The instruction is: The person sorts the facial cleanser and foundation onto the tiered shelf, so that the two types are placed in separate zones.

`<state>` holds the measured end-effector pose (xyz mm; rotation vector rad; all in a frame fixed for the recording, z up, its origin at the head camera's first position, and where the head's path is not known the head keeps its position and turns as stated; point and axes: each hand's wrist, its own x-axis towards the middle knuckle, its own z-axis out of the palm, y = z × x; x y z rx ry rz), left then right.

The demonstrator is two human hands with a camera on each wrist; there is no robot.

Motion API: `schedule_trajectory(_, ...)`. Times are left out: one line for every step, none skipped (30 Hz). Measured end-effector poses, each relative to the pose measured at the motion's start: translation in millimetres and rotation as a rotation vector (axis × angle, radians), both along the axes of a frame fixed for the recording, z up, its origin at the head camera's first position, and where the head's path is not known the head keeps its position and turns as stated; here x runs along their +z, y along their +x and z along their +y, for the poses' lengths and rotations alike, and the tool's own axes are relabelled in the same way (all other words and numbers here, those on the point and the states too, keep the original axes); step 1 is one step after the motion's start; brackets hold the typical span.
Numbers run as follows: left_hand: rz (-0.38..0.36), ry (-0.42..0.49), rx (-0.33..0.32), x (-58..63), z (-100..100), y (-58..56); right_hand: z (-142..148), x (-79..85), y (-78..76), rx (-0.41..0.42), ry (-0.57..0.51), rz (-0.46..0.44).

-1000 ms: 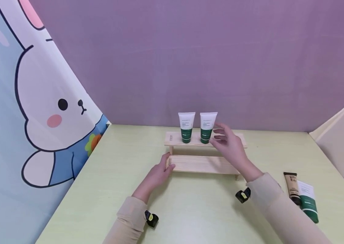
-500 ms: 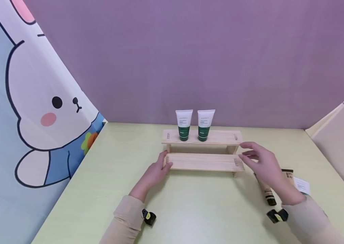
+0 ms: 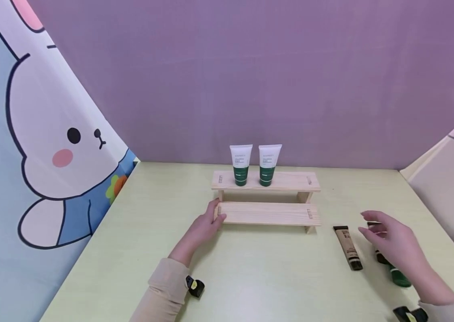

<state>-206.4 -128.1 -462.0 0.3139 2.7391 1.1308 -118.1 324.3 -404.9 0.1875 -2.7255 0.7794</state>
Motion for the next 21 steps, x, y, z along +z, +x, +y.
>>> schedule_trajectory(0.002,0.002,-0.001,-0.1,-0.2,0.2,4.6,-2.4,2.4,-0.012,0.008,-0.014)
schedule_trajectory(0.003,0.005,-0.001,-0.2,-0.3,0.6,9.1,-4.7,4.7,-0.026,0.013,-0.037)
schedule_trajectory(0.001,0.007,0.0,-0.2,-0.3,0.8,13.5,-6.8,6.9,-0.041,0.019,-0.06)
schedule_trajectory(-0.001,0.01,0.0,-0.1,-0.3,1.0,17.5,-8.6,9.1,-0.056,0.03,-0.078)
schedule_trajectory(-0.003,0.012,0.001,0.0,-0.3,1.3,21.3,-10.4,11.2,-0.069,0.041,-0.095)
schedule_trajectory(-0.001,0.015,0.0,-0.1,-0.3,1.4,24.9,-11.9,13.1,-0.081,0.052,-0.11)
schedule_trajectory(-0.001,0.017,0.0,-0.2,-0.3,1.4,28.3,-12.9,14.6,-0.09,0.06,-0.124)
schedule_trajectory(-0.001,0.018,0.0,-0.4,-0.3,1.3,31.3,-14.1,16.0,-0.1,0.072,-0.134)
schedule_trajectory(-0.001,0.019,-0.001,-0.5,-0.3,1.2,33.9,-15.2,17.4,-0.11,0.083,-0.138)
schedule_trajectory(-0.001,0.019,0.0,-0.6,-0.4,1.1,36.3,-16.1,18.9,-0.118,0.093,-0.145)
schedule_trajectory(-0.003,0.018,0.001,-0.8,-0.4,1.0,38.8,-17.2,20.2,-0.126,0.098,-0.153)
schedule_trajectory(-0.005,0.019,0.002,-1.0,-0.4,0.8,41.0,-18.2,21.4,-0.135,0.106,-0.16)
schedule_trajectory(-0.008,0.021,0.003,-0.8,-0.4,0.9,43.6,-18.9,22.1,-0.141,0.11,-0.17)
schedule_trajectory(-0.007,0.022,0.0,-0.6,-0.4,1.0,46.3,-20.0,23.0,-0.146,0.117,-0.181)
schedule_trajectory(-0.005,0.023,-0.003,-0.4,-0.5,1.2,48.5,-20.9,23.8,-0.154,0.123,-0.186)
schedule_trajectory(-0.004,0.023,-0.003,-0.2,-0.5,1.4,50.8,-21.6,24.3,-0.161,0.13,-0.193)
schedule_trajectory(-0.003,0.024,-0.006,0.1,-0.7,1.6,52.8,-22.6,24.5,-0.168,0.14,-0.195)
schedule_trajectory(0.001,0.024,-0.01,0.3,-0.8,1.8,55.1,-23.5,24.4,-0.172,0.147,-0.202)
schedule_trajectory(0.007,0.022,-0.013,0.5,-0.9,2.1,57.1,-24.0,24.0,-0.175,0.154,-0.212)
schedule_trajectory(0.014,0.02,-0.017,0.3,-1.1,2.2,58.8,-25.2,23.8,-0.179,0.164,-0.22)
schedule_trajectory(0.018,0.018,-0.018,0.2,-1.2,2.3,60.2,-26.1,23.5,-0.184,0.177,-0.224)
